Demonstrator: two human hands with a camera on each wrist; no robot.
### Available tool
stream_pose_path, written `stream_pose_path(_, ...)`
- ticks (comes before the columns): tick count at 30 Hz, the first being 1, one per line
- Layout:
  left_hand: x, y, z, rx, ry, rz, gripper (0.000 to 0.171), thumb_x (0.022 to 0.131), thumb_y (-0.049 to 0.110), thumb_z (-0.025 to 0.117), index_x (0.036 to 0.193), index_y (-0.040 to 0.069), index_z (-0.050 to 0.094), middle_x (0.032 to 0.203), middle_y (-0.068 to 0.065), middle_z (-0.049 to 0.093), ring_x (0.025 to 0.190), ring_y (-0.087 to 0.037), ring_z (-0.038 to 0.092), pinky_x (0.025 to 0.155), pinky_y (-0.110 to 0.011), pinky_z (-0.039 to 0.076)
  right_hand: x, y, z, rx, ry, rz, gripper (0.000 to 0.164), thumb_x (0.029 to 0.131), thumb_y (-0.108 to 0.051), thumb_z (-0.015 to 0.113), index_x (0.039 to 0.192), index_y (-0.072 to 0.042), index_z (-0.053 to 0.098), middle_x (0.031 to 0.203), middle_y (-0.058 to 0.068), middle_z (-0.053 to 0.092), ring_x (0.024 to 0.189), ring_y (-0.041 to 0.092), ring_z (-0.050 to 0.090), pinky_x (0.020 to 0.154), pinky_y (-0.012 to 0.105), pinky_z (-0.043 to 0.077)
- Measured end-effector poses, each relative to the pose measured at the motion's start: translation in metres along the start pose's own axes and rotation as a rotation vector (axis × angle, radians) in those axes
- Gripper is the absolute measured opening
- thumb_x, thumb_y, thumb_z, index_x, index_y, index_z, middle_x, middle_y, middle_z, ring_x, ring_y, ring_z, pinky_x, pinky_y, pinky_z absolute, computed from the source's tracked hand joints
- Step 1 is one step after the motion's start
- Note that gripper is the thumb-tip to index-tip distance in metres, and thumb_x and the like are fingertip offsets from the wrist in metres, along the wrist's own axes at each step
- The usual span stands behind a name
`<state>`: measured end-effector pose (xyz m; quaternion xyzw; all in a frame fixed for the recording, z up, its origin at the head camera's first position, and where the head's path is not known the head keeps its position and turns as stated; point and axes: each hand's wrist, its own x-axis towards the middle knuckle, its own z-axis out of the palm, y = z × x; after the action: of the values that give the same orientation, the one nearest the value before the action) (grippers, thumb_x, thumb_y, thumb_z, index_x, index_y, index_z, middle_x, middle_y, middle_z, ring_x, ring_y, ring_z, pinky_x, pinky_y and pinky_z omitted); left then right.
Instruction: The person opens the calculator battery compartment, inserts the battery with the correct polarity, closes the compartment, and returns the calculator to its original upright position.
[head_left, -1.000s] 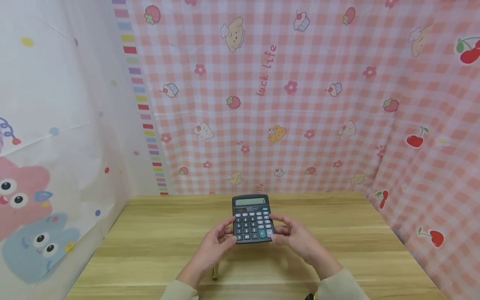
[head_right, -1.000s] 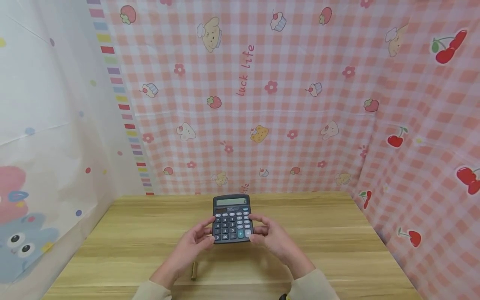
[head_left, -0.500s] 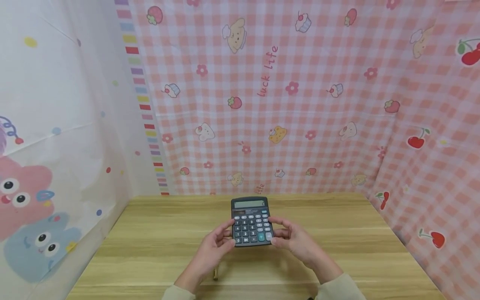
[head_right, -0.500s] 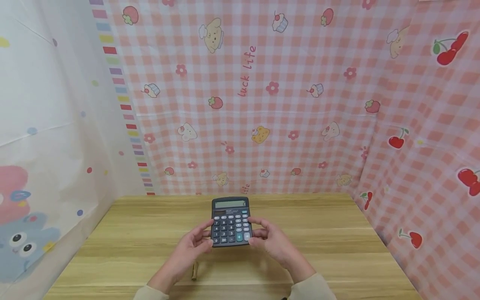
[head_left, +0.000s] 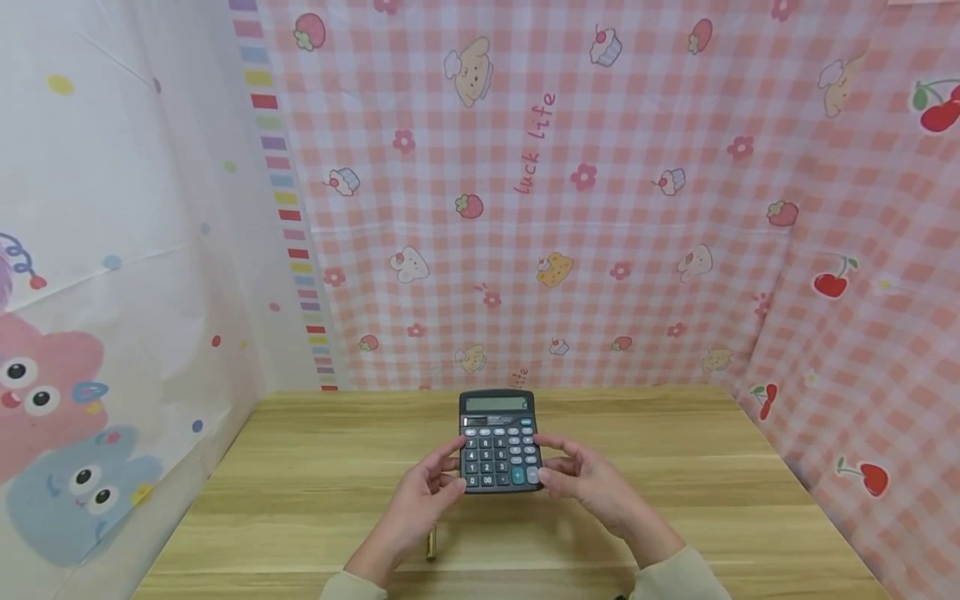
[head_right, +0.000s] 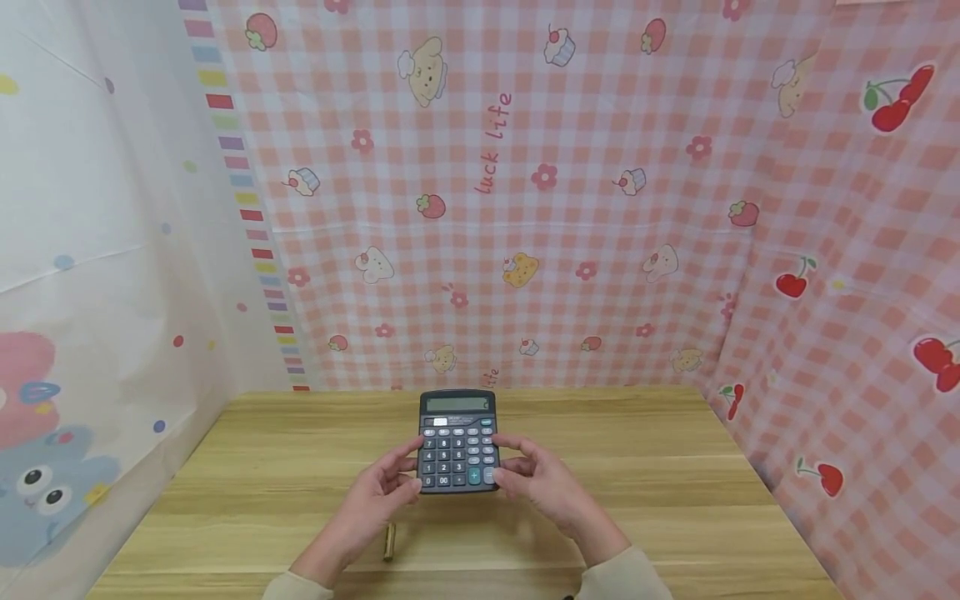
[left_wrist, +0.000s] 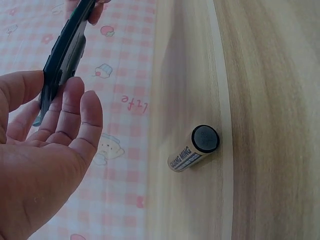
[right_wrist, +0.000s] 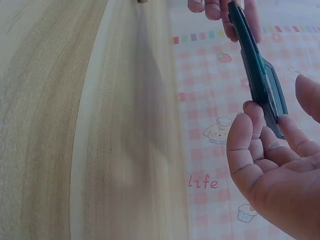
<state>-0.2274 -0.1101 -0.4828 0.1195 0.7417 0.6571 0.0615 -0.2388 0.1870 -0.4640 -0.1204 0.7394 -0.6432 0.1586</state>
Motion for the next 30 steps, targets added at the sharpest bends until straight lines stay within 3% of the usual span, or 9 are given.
stream_pose_path(19,-0.0014,0.0011,-0.0001,-0.004,-0.005,-0.012,0.063,0.102,0.004,0.066,0.162,0.016,0.048,0.14,-0.02,0.067,0.103,-0.02,0.069,0.087,-0.024,0.061,0.0031,-0.0015,-0.0003,0.007,0.017,-0.004,0.06,0.107,-0.027,0.068,0.159,-0.006,0.047,0.145,0.024,0.064,0.113,0.017,0.069,0.098,0.041,0.06)
stream_pose_path(30,0.0,0.0001,-0.0029,-0.024,-0.015,-0.028,0.062,0.104,0.001,0.062,0.161,0.017,0.048,0.142,-0.023,0.063,0.106,-0.023,0.077,0.096,-0.044,0.064,0.0034,-0.0017,0.001,0.029,0.029,-0.007,0.06,0.107,-0.028,0.067,0.159,-0.006,0.047,0.143,0.02,0.067,0.113,0.019,0.071,0.097,0.038,0.058)
